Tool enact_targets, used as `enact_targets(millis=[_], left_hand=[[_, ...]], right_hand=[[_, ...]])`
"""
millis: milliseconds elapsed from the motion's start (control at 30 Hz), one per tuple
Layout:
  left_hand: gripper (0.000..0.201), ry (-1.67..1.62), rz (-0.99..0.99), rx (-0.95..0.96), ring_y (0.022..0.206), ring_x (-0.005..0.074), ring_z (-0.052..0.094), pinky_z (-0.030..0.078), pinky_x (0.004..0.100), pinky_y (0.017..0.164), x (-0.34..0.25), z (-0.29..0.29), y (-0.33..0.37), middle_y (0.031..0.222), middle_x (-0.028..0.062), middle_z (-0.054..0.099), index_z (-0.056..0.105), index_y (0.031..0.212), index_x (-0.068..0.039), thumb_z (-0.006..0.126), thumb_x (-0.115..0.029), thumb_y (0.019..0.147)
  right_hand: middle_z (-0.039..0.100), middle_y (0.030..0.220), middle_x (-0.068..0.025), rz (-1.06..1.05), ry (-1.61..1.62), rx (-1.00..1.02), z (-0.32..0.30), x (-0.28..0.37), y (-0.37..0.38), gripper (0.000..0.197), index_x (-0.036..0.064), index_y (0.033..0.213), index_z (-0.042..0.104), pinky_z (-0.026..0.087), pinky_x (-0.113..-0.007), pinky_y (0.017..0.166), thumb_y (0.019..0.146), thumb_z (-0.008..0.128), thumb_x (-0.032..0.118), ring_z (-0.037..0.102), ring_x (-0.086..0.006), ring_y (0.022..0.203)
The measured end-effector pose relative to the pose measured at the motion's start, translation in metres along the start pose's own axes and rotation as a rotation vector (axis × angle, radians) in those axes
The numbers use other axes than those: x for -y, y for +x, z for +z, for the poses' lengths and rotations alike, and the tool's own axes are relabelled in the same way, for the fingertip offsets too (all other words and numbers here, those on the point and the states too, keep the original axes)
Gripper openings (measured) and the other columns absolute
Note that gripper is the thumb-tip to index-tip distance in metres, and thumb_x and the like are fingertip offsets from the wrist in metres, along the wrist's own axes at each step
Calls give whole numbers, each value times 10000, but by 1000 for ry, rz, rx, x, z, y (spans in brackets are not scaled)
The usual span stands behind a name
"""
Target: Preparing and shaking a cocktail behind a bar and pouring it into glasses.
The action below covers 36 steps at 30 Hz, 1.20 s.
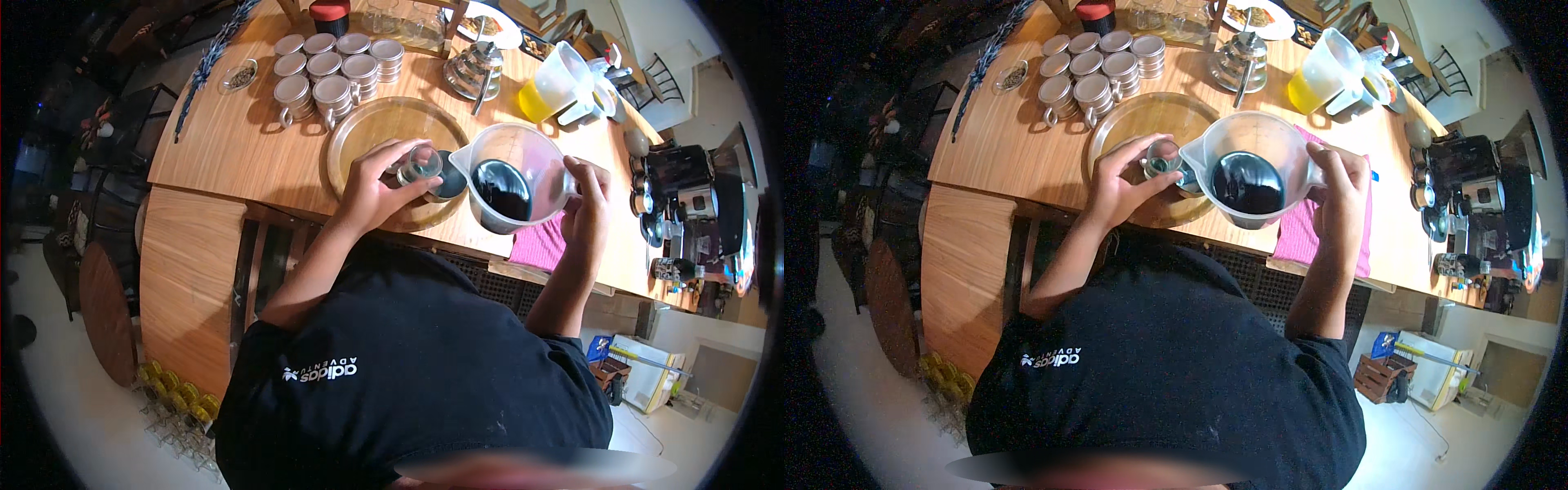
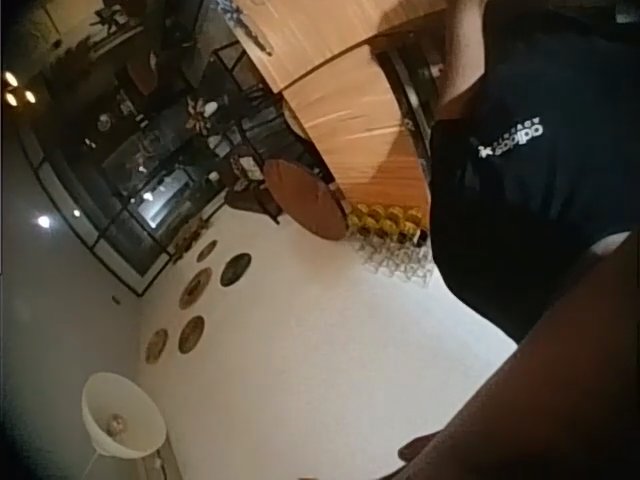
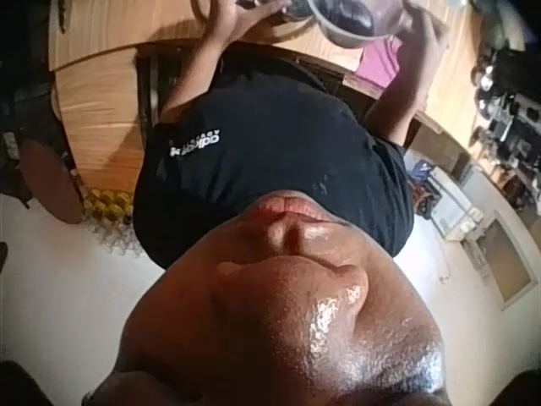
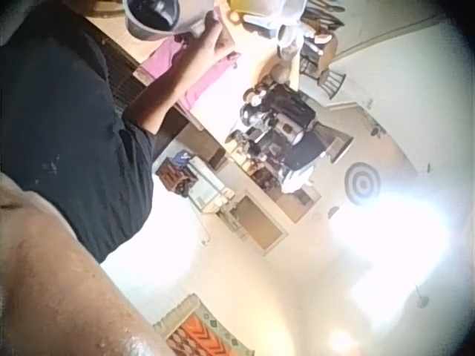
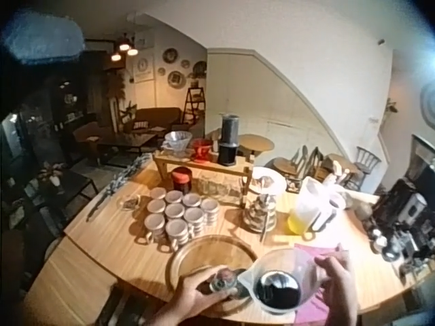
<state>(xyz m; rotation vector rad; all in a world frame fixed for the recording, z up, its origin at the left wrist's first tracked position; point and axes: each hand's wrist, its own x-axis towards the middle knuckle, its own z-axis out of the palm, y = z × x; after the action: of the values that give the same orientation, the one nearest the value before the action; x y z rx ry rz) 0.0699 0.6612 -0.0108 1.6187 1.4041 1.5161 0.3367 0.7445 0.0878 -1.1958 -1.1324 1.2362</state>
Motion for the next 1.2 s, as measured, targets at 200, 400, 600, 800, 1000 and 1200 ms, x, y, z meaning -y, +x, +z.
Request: enact_targets(millis=[200, 400, 600, 800, 1000, 1200], left_hand=[[490, 212, 145, 78, 1021, 207, 688, 536, 328, 913, 12, 2, 17, 1106, 122, 717, 678, 1243, 1, 861, -95, 799], [472, 90, 27, 27, 1058, 177, 681, 530, 325, 930, 12, 7, 6, 1137, 103, 718, 673, 1263, -12, 845, -104, 834], [489, -57, -108, -84, 1111, 164, 665, 511, 329, 995, 21, 3, -30, 1188, 83, 712, 645, 1296, 5, 833, -140, 869], [490, 47, -183, -221, 1096, 153, 664, 510, 323, 994, 25, -19, -43, 1163, 80, 714, 636, 1308, 24, 819, -124, 878], [452, -20, -100, -308, 1075, 140, 659, 510, 312, 969, 20, -28, -54, 1136, 69, 715, 650, 1271, 22, 816, -99, 869], [449, 49, -152, -405, 1038, 110, 665, 519, 289, 938, 24, -32, -84, 1096, 37, 730, 659, 1252, -20, 846, -131, 859]], right_hand=[[597, 1169, -105, -286, -218, 0, -53, -50, 24, 234, -27, 1095, 714, 552, -317, 875, 949, 689, 154, 615, -210, 1081], [643, 1100, -122, -243, -39, -24, -72, -64, 37, 254, -8, 1147, 699, 559, -320, 829, 917, 689, 99, 651, -220, 972], [607, 1030, -83, -771, -815, 4, -59, -59, 30, 276, -33, 1142, 703, 544, -328, 850, 870, 659, -5, 601, -187, 993], [650, 1035, -103, -44, 202, 11, -38, -57, 50, 352, -4, 1138, 704, 535, -300, 781, 791, 723, -59, 633, -203, 937], [656, 955, -98, -242, -4, 98, -19, -59, 59, 331, 13, 1090, 705, 544, -292, 768, 778, 803, 65, 638, -188, 892], [669, 944, -132, -335, 3, 222, 29, -50, 40, 285, -10, 1075, 672, 592, -346, 773, 842, 761, 129, 682, -236, 879]])
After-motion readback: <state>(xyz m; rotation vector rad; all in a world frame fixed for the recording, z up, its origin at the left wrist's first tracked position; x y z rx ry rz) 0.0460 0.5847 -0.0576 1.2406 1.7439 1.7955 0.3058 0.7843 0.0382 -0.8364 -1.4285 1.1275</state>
